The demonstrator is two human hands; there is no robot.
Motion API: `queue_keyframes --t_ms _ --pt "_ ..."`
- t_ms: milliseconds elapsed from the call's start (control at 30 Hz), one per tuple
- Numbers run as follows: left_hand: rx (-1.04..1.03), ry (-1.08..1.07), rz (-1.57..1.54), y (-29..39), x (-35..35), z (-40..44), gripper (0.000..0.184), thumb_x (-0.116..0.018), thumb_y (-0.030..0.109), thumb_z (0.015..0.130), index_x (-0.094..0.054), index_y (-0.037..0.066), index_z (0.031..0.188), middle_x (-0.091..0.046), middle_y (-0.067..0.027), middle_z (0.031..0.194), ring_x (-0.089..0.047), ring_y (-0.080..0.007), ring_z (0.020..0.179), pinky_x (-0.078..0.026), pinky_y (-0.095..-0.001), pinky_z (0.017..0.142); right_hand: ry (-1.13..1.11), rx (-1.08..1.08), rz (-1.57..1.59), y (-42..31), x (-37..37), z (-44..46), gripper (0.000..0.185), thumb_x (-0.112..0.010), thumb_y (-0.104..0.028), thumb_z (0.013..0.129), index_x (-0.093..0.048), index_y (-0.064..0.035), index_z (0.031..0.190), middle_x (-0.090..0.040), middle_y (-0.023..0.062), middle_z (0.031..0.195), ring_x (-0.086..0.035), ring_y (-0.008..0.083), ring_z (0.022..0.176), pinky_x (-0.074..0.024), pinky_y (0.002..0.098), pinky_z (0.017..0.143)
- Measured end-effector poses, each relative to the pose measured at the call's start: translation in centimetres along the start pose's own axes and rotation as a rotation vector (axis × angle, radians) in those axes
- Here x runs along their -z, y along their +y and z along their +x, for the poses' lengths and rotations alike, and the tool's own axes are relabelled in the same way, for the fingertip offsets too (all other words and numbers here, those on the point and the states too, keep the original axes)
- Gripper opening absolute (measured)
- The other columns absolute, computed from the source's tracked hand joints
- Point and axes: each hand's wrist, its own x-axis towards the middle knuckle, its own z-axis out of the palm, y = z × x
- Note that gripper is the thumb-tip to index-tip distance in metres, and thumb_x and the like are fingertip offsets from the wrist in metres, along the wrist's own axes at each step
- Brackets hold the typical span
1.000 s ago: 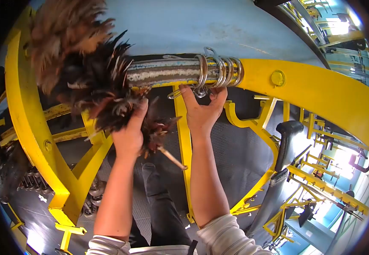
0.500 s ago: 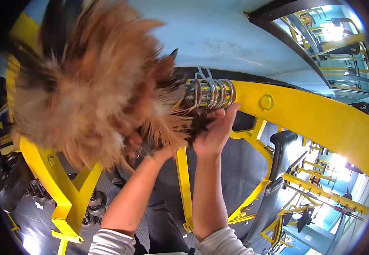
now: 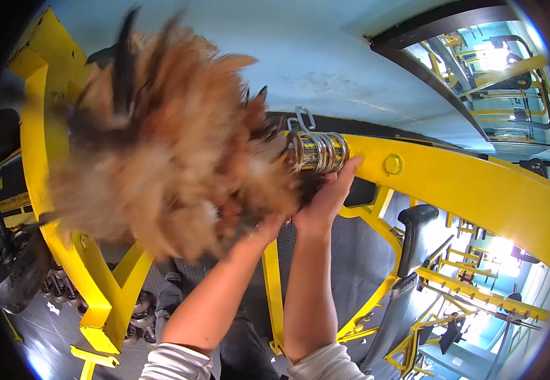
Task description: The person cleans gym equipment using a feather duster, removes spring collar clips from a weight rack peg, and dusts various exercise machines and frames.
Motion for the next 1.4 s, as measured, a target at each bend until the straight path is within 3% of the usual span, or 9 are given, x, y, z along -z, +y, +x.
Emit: queue_keyframes --t_ms 100,433,567,600,800,967,1167,1300,1400 --pt "0.058 -0.05 -0.586 0.9 -0.2 0.2 0.038 -0.056 0.031 0.091 -0.055 0.004 0.118 -0.053 -0.0063 0.126 -0.047 -0.0168 0.117 -0.034 -0.0297 0.1 -0.106 -0.085 0.037 -1.0 0.5 0.9 0.052 -0.041 -0.053 0.092 -0.056 -0.0068 0.11 -0.064 0.0094 0.1 -0.062 0.0231 0.09 -0.049 0.0389 0.082" --pt "-0.2 0.013 0.188 -4.2 1.2 0.9 0.041 -0.067 0.023 0.085 -0.054 0.005 0.119 -0.058 -0.0045 0.114 -0.053 -0.0131 0.106 -0.04 -0.03 0.094 0.175 -0.021 -0.358 -0.3 -0.3 0.9 0.052 -0.044 -0.055 0.09 -0.057 -0.0063 0.104 -0.064 0.0063 0.097 -0.063 0.0194 0.085 -0.0504 0.0369 0.078" --pt "0.108 0.043 -0.546 -1.6 0.5 0.0 0.036 -0.065 0.022 0.086 -0.057 0.005 0.117 -0.054 -0.0025 0.121 -0.051 -0.0119 0.108 -0.04 -0.0298 0.095 -0.123 -0.168 0.077 -1.1 2.6 0.9 0.053 -0.043 -0.055 0.09 -0.057 -0.0066 0.108 -0.064 0.0066 0.099 -0.062 0.0201 0.089 -0.0512 0.0355 0.077" --pt "-0.039 -0.043 -0.304 -1.4 0.9 -0.1 0.035 -0.054 0.012 0.088 -0.053 0.007 0.122 -0.048 -0.0078 0.129 -0.042 -0.0192 0.119 -0.029 -0.0356 0.103 -0.137 -0.175 0.023 -1.6 3.0 0.6 0.051 -0.041 -0.052 0.092 -0.057 -0.0073 0.109 -0.063 0.0067 0.101 -0.062 0.0207 0.091 -0.0506 0.0357 0.079" --pt "-0.247 0.165 0.103 0.2 0.3 0.6 0.027 -0.065 0.016 0.085 -0.062 0.007 0.11 -0.059 -0.0014 0.114 -0.054 -0.0116 0.106 -0.039 -0.0296 0.095 -0.066 -0.008 -0.089 0.0 2.9 0.8 0.051 -0.037 -0.052 0.094 -0.052 -0.0094 0.119 -0.061 0.0059 0.11 -0.059 0.0205 0.098 -0.0486 0.035 0.084" --pt "0.099 -0.057 -0.269 0.3 1.6 0.4 0.029 -0.07 0.024 0.082 -0.062 0.008 0.105 -0.059 0.0007 0.105 -0.053 -0.0107 0.101 -0.039 -0.0294 0.093 -0.071 0.047 -0.36 0.1 5.5 1.9 0.059 -0.035 -0.058 0.092 -0.047 -0.0089 0.123 -0.058 0.0065 0.115 -0.058 0.0211 0.101 -0.047 0.0353 0.088" --pt "0.034 0.049 -0.316 1.2 1.2 0.4 0.04 -0.069 0.03 0.083 -0.06 0.007 0.114 -0.056 -0.002 0.117 -0.049 -0.0124 0.109 -0.036 -0.0302 0.096 -0.087 0.067 -0.262 1.2 5.7 1.8 0.06 -0.035 -0.056 0.093 -0.046 -0.0074 0.126 -0.056 0.0082 0.117 -0.058 0.0207 0.101 -0.0472 0.0355 0.087" --pt "-0.118 -0.011 -0.032 2.2 1.6 0.3 0.039 -0.055 0.032 0.091 -0.056 0.003 0.117 -0.058 -0.0083 0.117 -0.051 -0.0172 0.112 -0.036 -0.0344 0.099 0.001 0.237 -0.431 1.5 3.9 0.6 0.049 -0.042 -0.045 0.096 -0.062 -0.0002 0.096 -0.06 0.0017 0.087 -0.052 0.0078 0.077 -0.0443 0.0253 0.067" --pt "0.203 0.112 -0.432 0.2 3.3 0.0 0.039 -0.068 0.027 0.084 -0.058 0.004 0.113 -0.059 -0.0045 0.113 -0.053 -0.017 0.106 -0.038 -0.0312 0.096 0.036 0.064 -0.621 0.9 3.1 0.0 0.044 -0.05 -0.043 0.093 -0.062 -0.0028 0.079 -0.053 -0.0054 0.07 -0.043 0.0046 0.066 -0.0357 0.0234 0.056"
